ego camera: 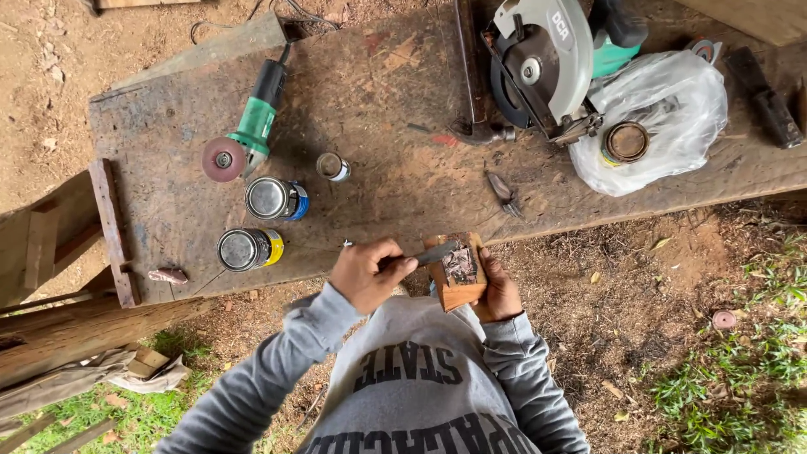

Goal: Applying wood filler or a similar paste to a wooden block using a knife at a workbench.

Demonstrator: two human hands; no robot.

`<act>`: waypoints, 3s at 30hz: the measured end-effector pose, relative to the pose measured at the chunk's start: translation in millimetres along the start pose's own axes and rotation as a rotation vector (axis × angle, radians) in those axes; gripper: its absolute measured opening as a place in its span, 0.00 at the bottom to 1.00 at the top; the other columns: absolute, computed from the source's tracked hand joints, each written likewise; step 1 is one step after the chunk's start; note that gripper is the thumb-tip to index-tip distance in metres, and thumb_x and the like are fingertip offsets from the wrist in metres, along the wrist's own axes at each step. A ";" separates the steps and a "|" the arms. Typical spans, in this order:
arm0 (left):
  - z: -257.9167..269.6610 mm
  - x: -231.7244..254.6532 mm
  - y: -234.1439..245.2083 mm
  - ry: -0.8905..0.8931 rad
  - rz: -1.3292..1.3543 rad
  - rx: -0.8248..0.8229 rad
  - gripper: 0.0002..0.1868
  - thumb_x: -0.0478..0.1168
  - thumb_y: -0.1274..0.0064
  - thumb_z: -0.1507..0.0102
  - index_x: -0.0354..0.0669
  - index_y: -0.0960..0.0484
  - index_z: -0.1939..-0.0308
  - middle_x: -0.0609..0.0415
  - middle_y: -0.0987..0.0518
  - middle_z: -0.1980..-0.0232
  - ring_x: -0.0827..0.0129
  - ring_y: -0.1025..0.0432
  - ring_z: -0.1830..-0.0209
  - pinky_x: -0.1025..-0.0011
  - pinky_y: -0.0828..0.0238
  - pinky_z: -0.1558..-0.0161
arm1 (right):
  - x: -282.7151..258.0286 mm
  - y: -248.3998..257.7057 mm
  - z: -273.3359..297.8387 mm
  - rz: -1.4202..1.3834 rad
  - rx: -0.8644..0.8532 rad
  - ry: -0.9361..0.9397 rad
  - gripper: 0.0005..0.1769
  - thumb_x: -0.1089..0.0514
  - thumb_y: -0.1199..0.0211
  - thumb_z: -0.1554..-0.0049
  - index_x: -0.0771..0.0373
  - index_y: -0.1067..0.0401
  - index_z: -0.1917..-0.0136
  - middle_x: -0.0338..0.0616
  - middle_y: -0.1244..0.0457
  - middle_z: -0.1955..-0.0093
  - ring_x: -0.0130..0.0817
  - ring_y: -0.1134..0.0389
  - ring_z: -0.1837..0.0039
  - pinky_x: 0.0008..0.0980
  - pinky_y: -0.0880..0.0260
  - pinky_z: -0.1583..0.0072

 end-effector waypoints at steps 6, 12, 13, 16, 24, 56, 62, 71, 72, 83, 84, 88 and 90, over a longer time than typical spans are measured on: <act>12.6 -21.1 22.9 0.066 -0.189 -0.113 0.10 0.47 0.38 0.37 0.47 0.16 0.66 0.57 0.19 0.78 0.71 0.29 0.86 0.68 0.34 0.82 | 14.8 60.5 -13.8 -0.086 -0.027 -0.006 0.27 0.47 0.39 0.31 0.70 0.33 0.29 0.52 0.31 0.38 0.44 0.28 0.40 0.43 0.26 0.42; 24.8 29.4 52.6 -0.183 0.049 0.254 0.19 0.29 0.52 0.35 0.46 0.18 0.42 0.50 0.17 0.57 0.70 0.23 0.70 0.73 0.22 0.75 | -11.3 13.1 -10.5 0.028 0.093 0.023 0.26 0.47 0.40 0.38 0.62 0.31 0.32 0.45 0.31 0.42 0.38 0.27 0.43 0.39 0.21 0.45; 24.6 36.6 45.7 -0.177 0.052 0.259 0.19 0.29 0.52 0.35 0.46 0.18 0.42 0.50 0.17 0.57 0.70 0.23 0.70 0.73 0.22 0.75 | -6.8 18.8 -10.2 0.033 0.093 0.017 0.26 0.47 0.40 0.38 0.62 0.31 0.32 0.45 0.31 0.42 0.38 0.27 0.43 0.39 0.21 0.45; 32.7 57.9 28.1 -0.359 -0.023 0.409 0.23 0.27 0.48 0.34 0.49 0.20 0.36 0.49 0.21 0.51 0.66 0.24 0.62 0.67 0.22 0.63 | -1.7 13.5 -13.3 -0.004 -0.014 0.028 0.24 0.45 0.40 0.36 0.63 0.29 0.33 0.47 0.30 0.43 0.39 0.25 0.47 0.30 0.25 0.60; 38.5 59.1 10.4 -0.204 -0.207 0.271 0.33 0.25 0.48 0.46 0.49 0.19 0.37 0.49 0.26 0.54 0.57 0.27 0.54 0.61 0.26 0.49 | 7.7 26.7 -13.4 -0.087 0.105 0.057 0.21 0.44 0.42 0.36 0.57 0.29 0.36 0.42 0.30 0.43 0.37 0.25 0.47 0.26 0.28 0.63; 65.4 81.5 46.3 -0.452 -0.268 0.411 0.28 0.28 0.47 0.42 0.50 0.19 0.38 0.52 0.25 0.56 0.62 0.26 0.64 0.65 0.26 0.63 | -11.5 -4.1 3.0 -0.042 0.124 0.014 0.23 0.45 0.46 0.36 0.56 0.29 0.33 0.41 0.30 0.42 0.32 0.25 0.49 0.21 0.31 0.67; 53.4 86.8 37.3 -0.518 -0.214 0.425 0.30 0.26 0.46 0.44 0.54 0.17 0.39 0.50 0.26 0.52 0.57 0.29 0.57 0.60 0.28 0.55 | 3.2 6.4 -0.1 -0.026 -0.021 -0.045 0.21 0.43 0.41 0.34 0.56 0.28 0.35 0.42 0.29 0.45 0.33 0.26 0.55 0.20 0.32 0.70; 46.4 66.9 29.8 -0.508 -0.245 0.343 0.31 0.26 0.46 0.43 0.56 0.17 0.37 0.52 0.28 0.50 0.57 0.28 0.52 0.61 0.26 0.51 | 7.2 3.0 8.2 0.046 0.032 -0.016 0.23 0.43 0.43 0.35 0.58 0.30 0.33 0.43 0.30 0.46 0.32 0.25 0.53 0.22 0.33 0.69; 46.7 65.1 20.4 -0.502 -0.138 0.306 0.31 0.25 0.47 0.42 0.57 0.18 0.37 0.53 0.28 0.50 0.58 0.27 0.52 0.62 0.25 0.51 | 9.4 11.9 5.6 0.063 0.037 0.000 0.22 0.44 0.43 0.33 0.59 0.32 0.33 0.43 0.30 0.45 0.33 0.26 0.52 0.23 0.32 0.67; 79.8 44.2 65.2 -0.480 -0.238 0.246 0.34 0.24 0.50 0.50 0.48 0.17 0.40 0.47 0.24 0.53 0.53 0.27 0.55 0.57 0.26 0.51 | -9.6 -3.7 13.3 0.030 -0.048 0.088 0.24 0.44 0.39 0.37 0.59 0.29 0.35 0.44 0.29 0.44 0.36 0.25 0.50 0.24 0.30 0.66; 82.8 36.4 71.4 -0.430 -0.245 0.298 0.32 0.24 0.52 0.49 0.47 0.17 0.41 0.49 0.21 0.54 0.54 0.25 0.55 0.57 0.24 0.51 | -14.6 -9.1 16.1 0.050 -0.021 0.109 0.25 0.43 0.38 0.39 0.59 0.28 0.35 0.43 0.29 0.44 0.36 0.25 0.49 0.26 0.28 0.64; 68.2 16.1 56.2 -0.215 0.178 0.357 0.10 0.32 0.44 0.36 0.47 0.17 0.52 0.56 0.16 0.63 0.67 0.19 0.70 0.68 0.22 0.69 | -10.0 -2.3 11.3 0.073 -0.063 0.116 0.22 0.44 0.36 0.35 0.59 0.29 0.35 0.44 0.30 0.43 0.36 0.26 0.49 0.26 0.30 0.64; 55.4 32.1 47.2 -0.132 0.220 0.301 0.03 0.39 0.38 0.38 0.46 0.15 0.62 0.56 0.19 0.73 0.64 0.25 0.83 0.65 0.33 0.80 | -3.6 -17.9 13.5 0.113 -0.039 0.075 0.27 0.43 0.37 0.39 0.57 0.27 0.32 0.42 0.29 0.44 0.35 0.25 0.51 0.22 0.32 0.70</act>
Point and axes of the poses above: each hand's wrist, its own z-axis away from the middle knuckle, its own y-axis out of the back of the hand, x = y × z, the point moved 10 cm from there along -z, towards the middle knuckle
